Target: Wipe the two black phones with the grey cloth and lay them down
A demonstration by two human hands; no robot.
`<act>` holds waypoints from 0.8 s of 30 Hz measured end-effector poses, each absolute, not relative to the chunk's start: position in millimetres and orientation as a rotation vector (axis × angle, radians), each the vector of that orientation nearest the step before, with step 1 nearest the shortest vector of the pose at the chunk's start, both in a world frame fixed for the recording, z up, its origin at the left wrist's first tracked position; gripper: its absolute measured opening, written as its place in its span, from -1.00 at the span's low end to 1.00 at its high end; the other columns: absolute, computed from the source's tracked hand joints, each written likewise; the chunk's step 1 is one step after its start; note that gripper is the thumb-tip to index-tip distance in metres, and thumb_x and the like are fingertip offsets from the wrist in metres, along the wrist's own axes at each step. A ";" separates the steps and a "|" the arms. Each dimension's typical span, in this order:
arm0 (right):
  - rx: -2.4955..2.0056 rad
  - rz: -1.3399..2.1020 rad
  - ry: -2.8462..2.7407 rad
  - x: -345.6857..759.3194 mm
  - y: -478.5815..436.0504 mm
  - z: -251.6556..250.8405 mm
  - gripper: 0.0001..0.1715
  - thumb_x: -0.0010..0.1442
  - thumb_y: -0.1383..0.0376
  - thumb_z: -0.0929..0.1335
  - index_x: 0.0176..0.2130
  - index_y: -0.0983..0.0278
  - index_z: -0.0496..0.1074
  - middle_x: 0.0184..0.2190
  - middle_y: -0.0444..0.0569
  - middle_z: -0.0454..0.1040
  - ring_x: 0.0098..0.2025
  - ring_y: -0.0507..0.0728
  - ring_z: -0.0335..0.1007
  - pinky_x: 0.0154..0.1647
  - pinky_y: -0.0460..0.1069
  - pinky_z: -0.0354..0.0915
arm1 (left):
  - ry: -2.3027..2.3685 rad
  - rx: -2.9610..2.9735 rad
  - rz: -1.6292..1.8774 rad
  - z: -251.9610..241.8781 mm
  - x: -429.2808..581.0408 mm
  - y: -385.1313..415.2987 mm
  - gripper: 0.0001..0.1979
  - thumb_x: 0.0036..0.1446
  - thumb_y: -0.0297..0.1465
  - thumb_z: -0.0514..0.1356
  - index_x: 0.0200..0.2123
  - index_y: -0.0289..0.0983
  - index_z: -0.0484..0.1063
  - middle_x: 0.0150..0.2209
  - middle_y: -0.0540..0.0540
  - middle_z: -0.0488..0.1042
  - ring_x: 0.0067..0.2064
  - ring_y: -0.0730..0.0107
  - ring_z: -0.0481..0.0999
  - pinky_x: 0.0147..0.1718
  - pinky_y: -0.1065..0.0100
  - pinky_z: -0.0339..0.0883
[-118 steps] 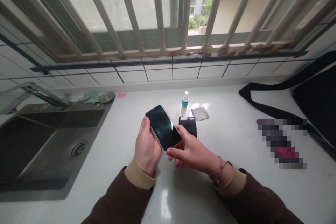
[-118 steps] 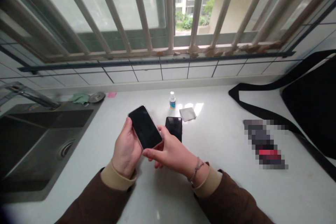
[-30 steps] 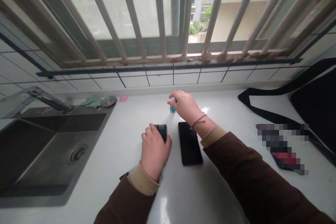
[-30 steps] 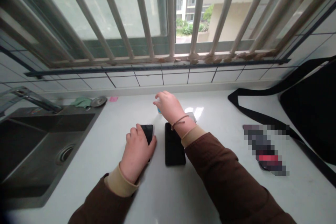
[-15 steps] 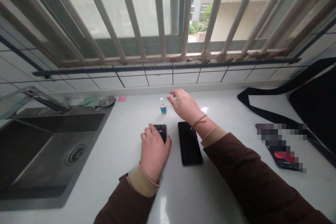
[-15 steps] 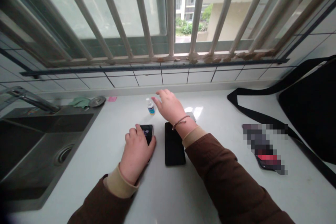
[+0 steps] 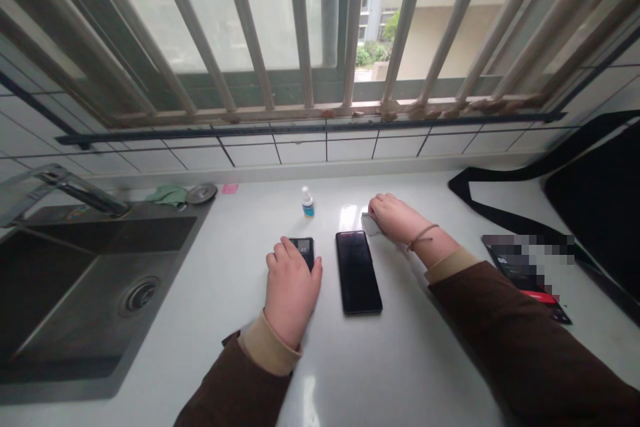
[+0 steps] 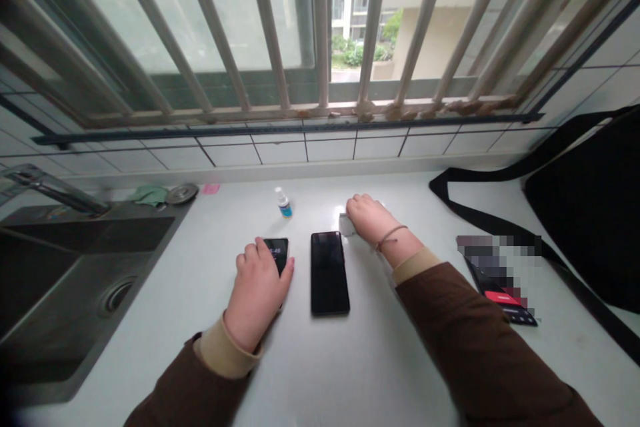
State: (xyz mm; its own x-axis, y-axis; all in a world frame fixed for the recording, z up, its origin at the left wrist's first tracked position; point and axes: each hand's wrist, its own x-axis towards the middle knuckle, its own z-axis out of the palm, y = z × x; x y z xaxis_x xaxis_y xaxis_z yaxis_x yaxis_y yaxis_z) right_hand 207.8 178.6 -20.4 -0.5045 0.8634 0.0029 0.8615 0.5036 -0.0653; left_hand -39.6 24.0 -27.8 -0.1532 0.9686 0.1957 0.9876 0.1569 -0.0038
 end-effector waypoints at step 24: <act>-1.927 0.165 -2.268 110.9 49.1 -1.5 -0.22 0.37 -0.05 0.45 0.38 0.26 0.31 0.35 0.39 0.33 0.15 0.49 0.38 -0.08 0.25 0.52 | -2.244 -1.919 -0.186 -23.2 -45.4 24.4 -0.27 0.48 -0.15 0.12 0.31 -0.80 0.33 -0.02 -0.54 0.51 -0.01 -0.18 0.49 0.05 0.02 0.39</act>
State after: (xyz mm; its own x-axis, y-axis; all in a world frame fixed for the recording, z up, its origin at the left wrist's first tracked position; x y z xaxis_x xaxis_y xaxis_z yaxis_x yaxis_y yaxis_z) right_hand 110.9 49.1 -1.5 -0.1570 0.9863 0.0506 0.9685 0.1638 -0.1874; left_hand -45.4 24.4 -23.2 -0.1490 0.9642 0.2192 0.9872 0.1579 -0.0235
